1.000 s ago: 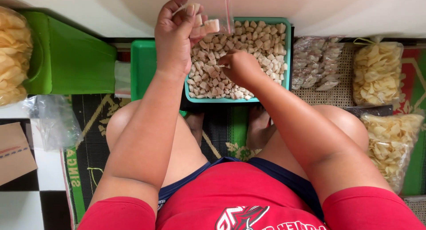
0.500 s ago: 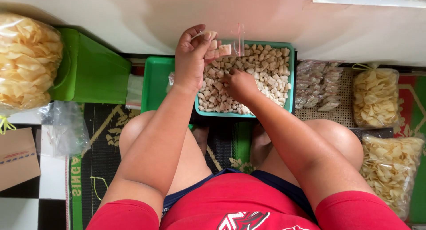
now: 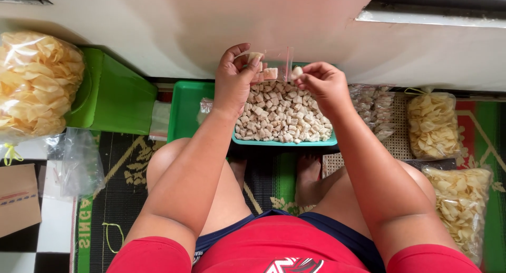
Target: Manually packing small snack pieces into small plastic zip-lock bags from a tray.
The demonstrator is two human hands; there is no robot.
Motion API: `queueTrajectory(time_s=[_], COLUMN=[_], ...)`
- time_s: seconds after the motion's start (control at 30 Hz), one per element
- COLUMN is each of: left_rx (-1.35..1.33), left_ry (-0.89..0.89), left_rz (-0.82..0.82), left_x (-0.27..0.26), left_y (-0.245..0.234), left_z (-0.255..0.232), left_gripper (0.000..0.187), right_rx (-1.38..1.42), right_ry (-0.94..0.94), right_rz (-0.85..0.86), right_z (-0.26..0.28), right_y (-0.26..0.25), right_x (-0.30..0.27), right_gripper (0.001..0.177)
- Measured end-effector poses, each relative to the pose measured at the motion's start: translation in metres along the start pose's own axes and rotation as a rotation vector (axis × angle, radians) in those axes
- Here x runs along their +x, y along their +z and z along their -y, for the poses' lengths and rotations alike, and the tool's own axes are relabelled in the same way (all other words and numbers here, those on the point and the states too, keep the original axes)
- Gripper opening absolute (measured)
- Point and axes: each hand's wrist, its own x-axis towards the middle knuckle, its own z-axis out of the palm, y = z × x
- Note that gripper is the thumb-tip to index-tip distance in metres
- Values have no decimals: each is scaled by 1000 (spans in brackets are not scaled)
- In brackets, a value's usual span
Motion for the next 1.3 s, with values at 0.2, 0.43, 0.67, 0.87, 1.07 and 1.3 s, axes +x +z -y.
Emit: queueTrajectory(time_s=[0.2, 0.43, 0.67, 0.87, 1.07, 1.3], left_rx=[24, 37, 87, 170, 175, 212], left_ry=[3, -19, -63, -78, -55, 0], left_rz=[80, 121, 189, 216, 188, 188], left_x=[-5, -16, -18, -20, -22, -21], left_y=[9, 26, 36, 45, 52, 50], left_z=[10, 19, 38, 43, 42, 45], left_gripper=[35, 36, 38, 38, 38, 37], right_rx=[-22, -134, -186, -63, -55, -183], right_ry=[-112, -115, -113, -76, -35, -169], right_rz=[73, 76, 78, 82, 75, -2], right_z=[38, 54, 51, 58, 53, 33], right_y=[-11, -21, -38, -28, -27, -33], right_x=[-28, -39, -36, -41, -42, -40], right_gripper=[32, 29, 26, 26, 26, 14])
